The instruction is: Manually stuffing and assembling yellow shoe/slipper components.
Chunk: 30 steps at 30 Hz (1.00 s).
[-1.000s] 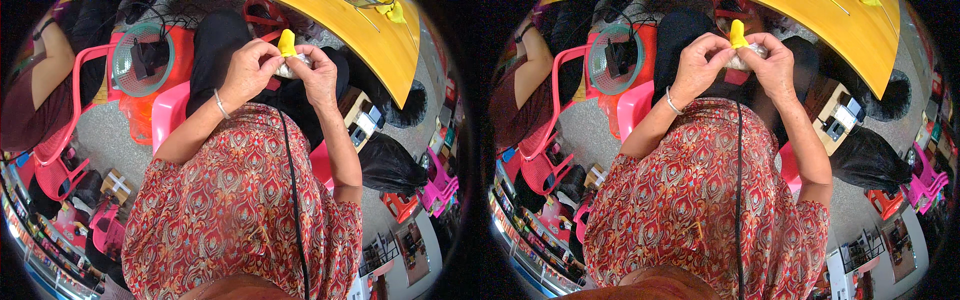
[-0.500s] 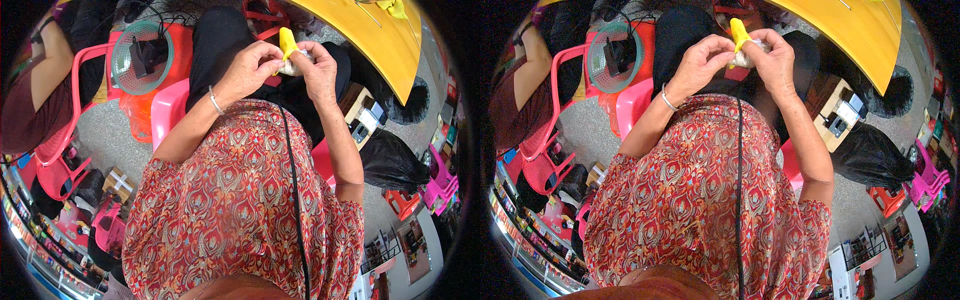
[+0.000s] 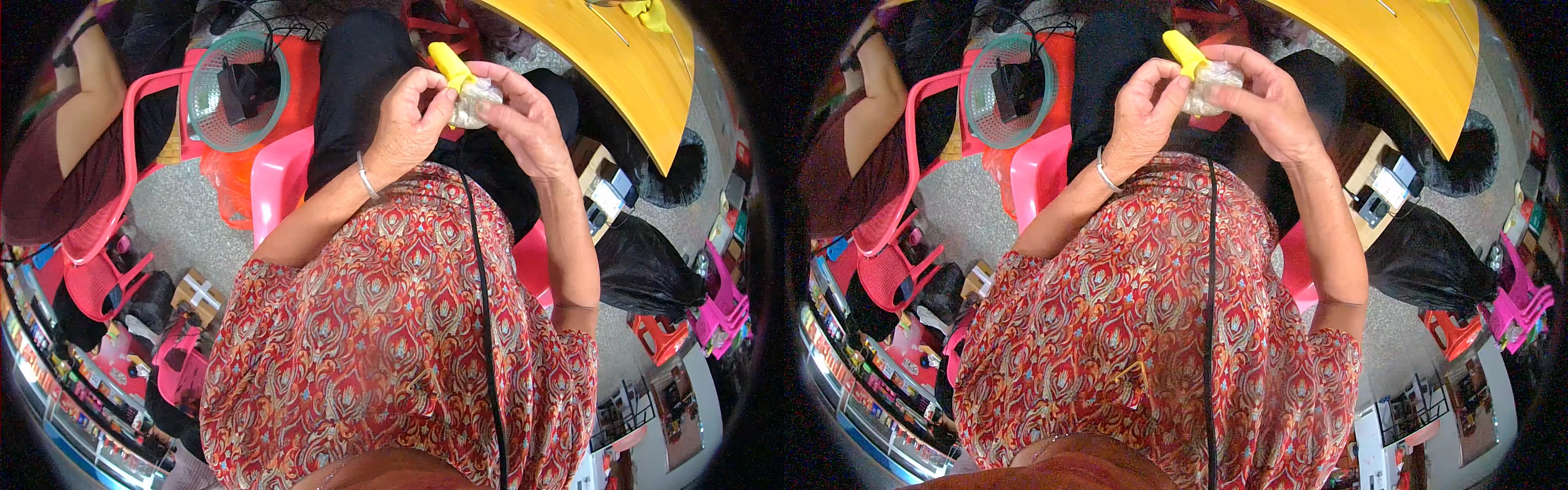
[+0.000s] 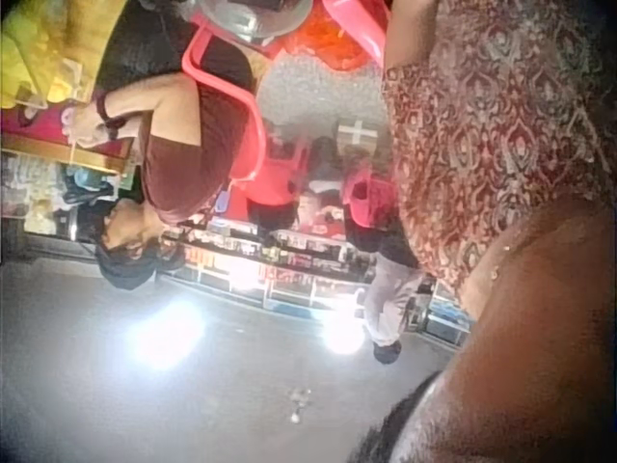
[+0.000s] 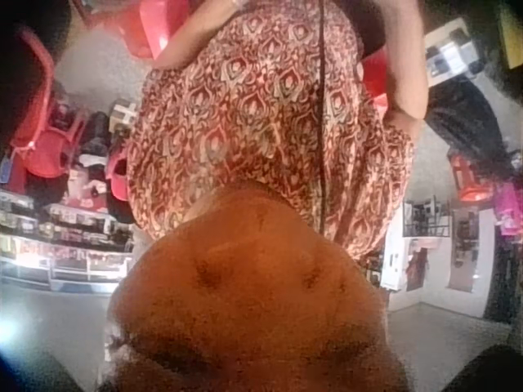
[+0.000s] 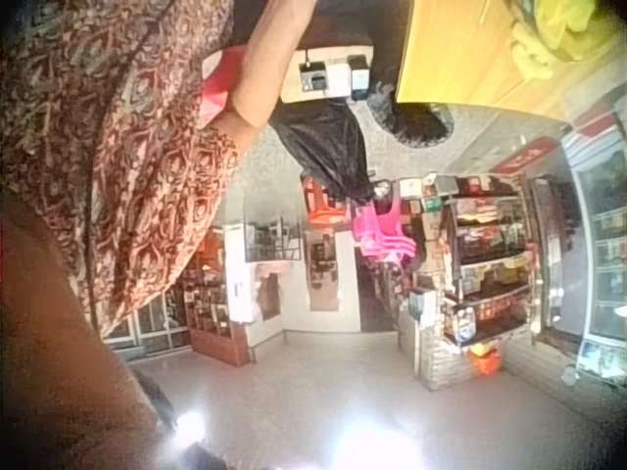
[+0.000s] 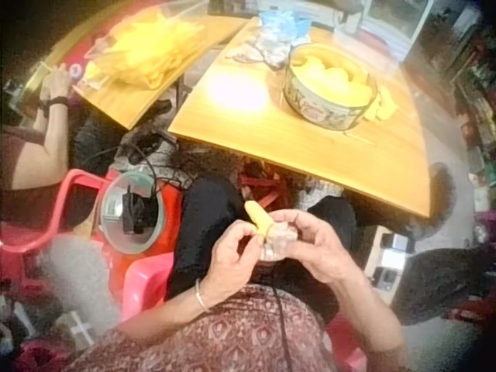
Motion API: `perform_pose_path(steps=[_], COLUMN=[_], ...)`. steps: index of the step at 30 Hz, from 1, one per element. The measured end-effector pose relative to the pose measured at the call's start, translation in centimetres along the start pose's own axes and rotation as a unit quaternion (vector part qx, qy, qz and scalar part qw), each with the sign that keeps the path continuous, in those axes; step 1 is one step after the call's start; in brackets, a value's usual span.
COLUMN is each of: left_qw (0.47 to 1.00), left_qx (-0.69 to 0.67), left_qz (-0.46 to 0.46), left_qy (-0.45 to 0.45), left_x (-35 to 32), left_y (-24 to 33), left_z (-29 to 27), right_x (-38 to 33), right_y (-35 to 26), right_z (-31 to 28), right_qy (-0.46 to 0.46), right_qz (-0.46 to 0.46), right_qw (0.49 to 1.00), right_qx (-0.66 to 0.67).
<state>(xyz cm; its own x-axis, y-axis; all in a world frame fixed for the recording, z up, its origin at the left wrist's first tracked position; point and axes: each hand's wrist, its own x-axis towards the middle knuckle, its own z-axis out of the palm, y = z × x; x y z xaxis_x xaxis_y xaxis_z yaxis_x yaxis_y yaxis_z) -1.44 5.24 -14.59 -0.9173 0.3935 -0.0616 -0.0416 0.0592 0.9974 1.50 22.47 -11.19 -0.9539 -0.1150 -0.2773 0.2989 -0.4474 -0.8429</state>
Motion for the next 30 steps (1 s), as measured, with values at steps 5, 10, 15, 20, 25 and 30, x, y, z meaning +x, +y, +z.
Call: perform_pose_path(steps=[5, 10, 15, 20, 25, 30], left_qw=[0.995, 0.989, 0.980, 0.992, 0.995, 0.999], left_qx=[-0.090, -0.133, -0.159, -0.103, -0.075, -0.023], left_qz=[-0.026, -0.062, -0.115, -0.074, -0.056, -0.033], left_qy=[0.037, 0.017, -0.017, -0.016, -0.017, -0.017], left_x=[-0.3, -0.4, -0.5, -0.1, 0.0, 0.0], left_y=[0.3, 1.1, 1.7, 1.4, 1.0, 1.0], left_z=[0.2, 0.1, -0.5, -0.9, -0.9, -1.1], right_x=[-0.5, -0.2, -0.4, -0.2, -0.2, -0.1], right_y=[-0.6, 0.4, 0.0, 0.8, 1.1, 1.2], right_z=[1.2, 0.8, 1.0, 0.8, 0.8, 0.9], right_qy=[-0.042, 0.019, 0.054, 0.123, 0.151, 0.163], right_qz=[-0.020, -0.163, -0.136, -0.122, -0.101, -0.113], right_qw=[0.996, 0.925, 0.918, 0.931, 0.926, 0.915], right_qx=[-0.075, -0.344, -0.367, -0.320, -0.330, -0.352])
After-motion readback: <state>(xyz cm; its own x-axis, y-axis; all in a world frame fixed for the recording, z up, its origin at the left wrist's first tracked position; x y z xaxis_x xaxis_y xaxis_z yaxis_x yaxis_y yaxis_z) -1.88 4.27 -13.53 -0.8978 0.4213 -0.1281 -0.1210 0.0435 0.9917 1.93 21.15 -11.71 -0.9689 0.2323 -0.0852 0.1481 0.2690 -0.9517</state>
